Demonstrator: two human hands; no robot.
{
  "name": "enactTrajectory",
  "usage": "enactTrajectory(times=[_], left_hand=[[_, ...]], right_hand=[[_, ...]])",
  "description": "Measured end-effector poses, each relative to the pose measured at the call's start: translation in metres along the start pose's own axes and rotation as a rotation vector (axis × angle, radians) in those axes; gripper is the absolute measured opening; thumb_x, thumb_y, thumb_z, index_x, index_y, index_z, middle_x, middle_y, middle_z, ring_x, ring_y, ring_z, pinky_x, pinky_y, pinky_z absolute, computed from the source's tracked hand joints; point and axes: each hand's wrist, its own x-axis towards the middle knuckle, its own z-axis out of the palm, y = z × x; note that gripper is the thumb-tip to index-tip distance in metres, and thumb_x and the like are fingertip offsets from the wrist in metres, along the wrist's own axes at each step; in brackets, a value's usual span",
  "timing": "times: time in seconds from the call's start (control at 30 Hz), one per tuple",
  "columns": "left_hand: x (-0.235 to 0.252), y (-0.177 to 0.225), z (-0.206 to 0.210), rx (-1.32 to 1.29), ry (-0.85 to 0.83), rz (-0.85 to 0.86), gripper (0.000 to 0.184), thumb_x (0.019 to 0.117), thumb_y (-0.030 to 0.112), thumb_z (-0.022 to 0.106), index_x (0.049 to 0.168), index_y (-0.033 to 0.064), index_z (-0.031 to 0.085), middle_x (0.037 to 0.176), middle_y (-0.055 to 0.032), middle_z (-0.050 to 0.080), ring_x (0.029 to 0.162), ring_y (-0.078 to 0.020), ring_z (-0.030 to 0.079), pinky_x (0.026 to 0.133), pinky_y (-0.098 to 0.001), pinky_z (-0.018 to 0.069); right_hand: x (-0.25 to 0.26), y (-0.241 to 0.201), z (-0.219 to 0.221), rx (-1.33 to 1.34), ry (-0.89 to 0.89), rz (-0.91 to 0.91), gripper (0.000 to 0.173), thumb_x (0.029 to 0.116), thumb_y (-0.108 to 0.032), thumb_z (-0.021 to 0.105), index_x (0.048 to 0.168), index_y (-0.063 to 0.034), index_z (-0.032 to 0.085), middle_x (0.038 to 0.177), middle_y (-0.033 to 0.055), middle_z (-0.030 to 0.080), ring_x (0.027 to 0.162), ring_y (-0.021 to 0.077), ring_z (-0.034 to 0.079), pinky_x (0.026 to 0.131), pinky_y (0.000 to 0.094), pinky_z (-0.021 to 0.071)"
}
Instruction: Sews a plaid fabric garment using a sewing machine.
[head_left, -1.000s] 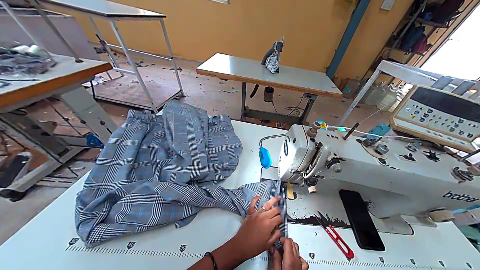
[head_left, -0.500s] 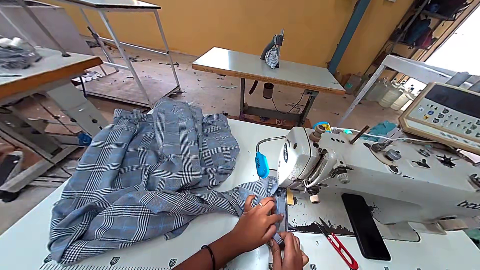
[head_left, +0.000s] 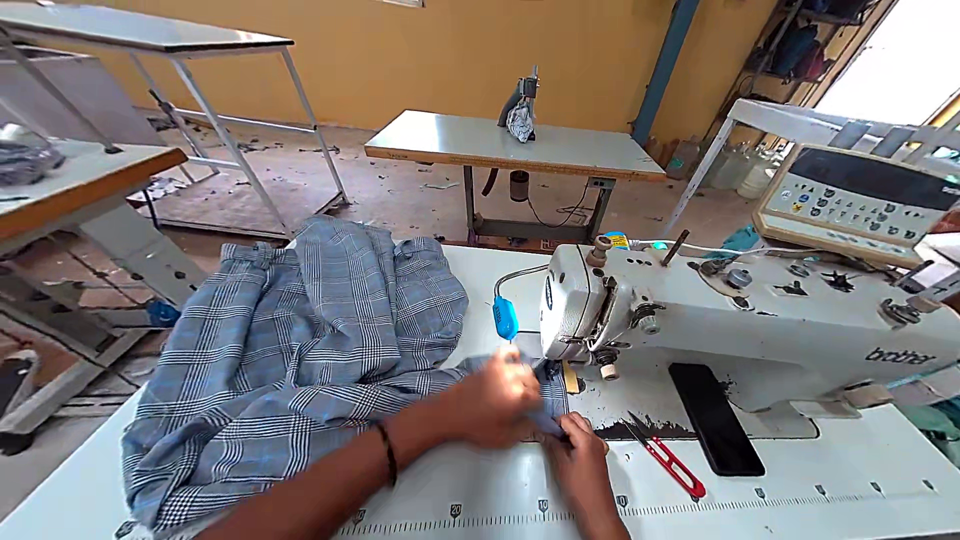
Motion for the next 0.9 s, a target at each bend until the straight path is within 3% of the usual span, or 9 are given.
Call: enactTrajectory(times=[0.03, 0.1, 0.23, 0.33, 0.4, 0.5, 0.73, 0.9], left_hand=[[0.002, 0.030, -0.002, -0.093, -0.049, -0.015, 0.023, 0.0916, 0.017, 0.069, 0.088, -0.0056, 0.070, 0.089, -0.0224, 0.070, 0.094, -0.0402, 0.069, 0.100, -0.0630, 0.0410], [0.001, 0.063, 0.014, -0.099, -0.075, -0.020, 0.026, 0.0889, 0.019, 0.070, 0.091, -0.0067, 0.069, 0.092, -0.0232, 0.072, 0.095, -0.0403, 0.071, 0.103, -0.0619, 0.0414], [-0.004, 0.055, 0.057, -0.001, 0.227, -0.208, 0.023, 0.0961, 0.018, 0.055, 0.087, 0.0007, 0.068, 0.087, -0.0154, 0.071, 0.090, -0.0322, 0.072, 0.099, -0.0587, 0.0437], [-0.007, 0.059, 0.075, 0.064, 0.233, -0.331, 0.029, 0.0989, 0.020, 0.049, 0.106, 0.0038, 0.073, 0.097, -0.0128, 0.073, 0.098, -0.0308, 0.072, 0.096, -0.0621, 0.0430], [-0.007, 0.060, 0.082, 0.086, 0.243, -0.380, 0.032, 0.0987, 0.020, 0.047, 0.106, 0.0078, 0.076, 0.096, -0.0098, 0.071, 0.096, -0.0286, 0.070, 0.089, -0.0577, 0.0430], [-0.007, 0.060, 0.083, 0.059, 0.251, -0.423, 0.032, 0.0984, 0.020, 0.048, 0.105, 0.0089, 0.077, 0.094, -0.0108, 0.069, 0.093, -0.0306, 0.069, 0.085, -0.0598, 0.0451], [-0.003, 0.050, 0.068, -0.198, 0.072, -0.538, 0.039, 0.1032, 0.022, 0.043, 0.123, 0.0082, 0.073, 0.110, -0.0193, 0.067, 0.109, -0.0399, 0.063, 0.094, -0.0691, 0.0348], [0.005, 0.034, 0.061, -0.211, 0.000, -0.577, 0.042, 0.1045, 0.023, 0.040, 0.129, 0.0097, 0.070, 0.118, -0.0216, 0.065, 0.116, -0.0420, 0.059, 0.097, -0.0701, 0.0322]], right_hand=[[-0.006, 0.004, -0.002, 0.010, -0.001, -0.075, 0.015, 0.0851, -0.003, 0.067, 0.096, 0.0031, 0.077, 0.105, 0.0184, 0.073, 0.106, 0.0384, 0.067, 0.087, 0.0684, 0.0428], [-0.023, 0.006, -0.005, -0.037, 0.012, -0.162, 0.016, 0.0806, 0.002, 0.065, 0.091, 0.0012, 0.078, 0.112, 0.0172, 0.074, 0.112, 0.0386, 0.068, 0.088, 0.0698, 0.0430], [-0.053, -0.004, -0.012, -0.092, -0.009, -0.129, 0.012, 0.0829, -0.004, 0.072, 0.089, 0.0050, 0.077, 0.112, 0.0199, 0.075, 0.116, 0.0395, 0.068, 0.096, 0.0705, 0.0409], [-0.060, -0.006, -0.011, -0.118, 0.014, -0.124, 0.013, 0.0828, -0.007, 0.074, 0.085, 0.0057, 0.076, 0.108, 0.0208, 0.075, 0.112, 0.0388, 0.070, 0.094, 0.0684, 0.0437], [-0.059, -0.011, -0.010, -0.141, 0.015, -0.111, 0.013, 0.0823, -0.006, 0.074, 0.086, 0.0062, 0.076, 0.109, 0.0207, 0.075, 0.113, 0.0381, 0.070, 0.094, 0.0668, 0.0441], [-0.058, -0.014, -0.010, -0.169, 0.002, -0.094, 0.014, 0.0831, -0.007, 0.073, 0.087, 0.0068, 0.075, 0.108, 0.0209, 0.075, 0.111, 0.0381, 0.070, 0.092, 0.0670, 0.0441], [-0.044, -0.010, -0.006, -0.132, 0.001, -0.062, 0.014, 0.0806, -0.006, 0.074, 0.087, 0.0065, 0.075, 0.111, 0.0209, 0.074, 0.112, 0.0391, 0.069, 0.091, 0.0695, 0.0407], [-0.026, -0.004, -0.002, -0.120, 0.006, -0.065, 0.014, 0.0811, -0.008, 0.075, 0.088, 0.0038, 0.076, 0.113, 0.0186, 0.074, 0.111, 0.0359, 0.069, 0.092, 0.0686, 0.0401]])
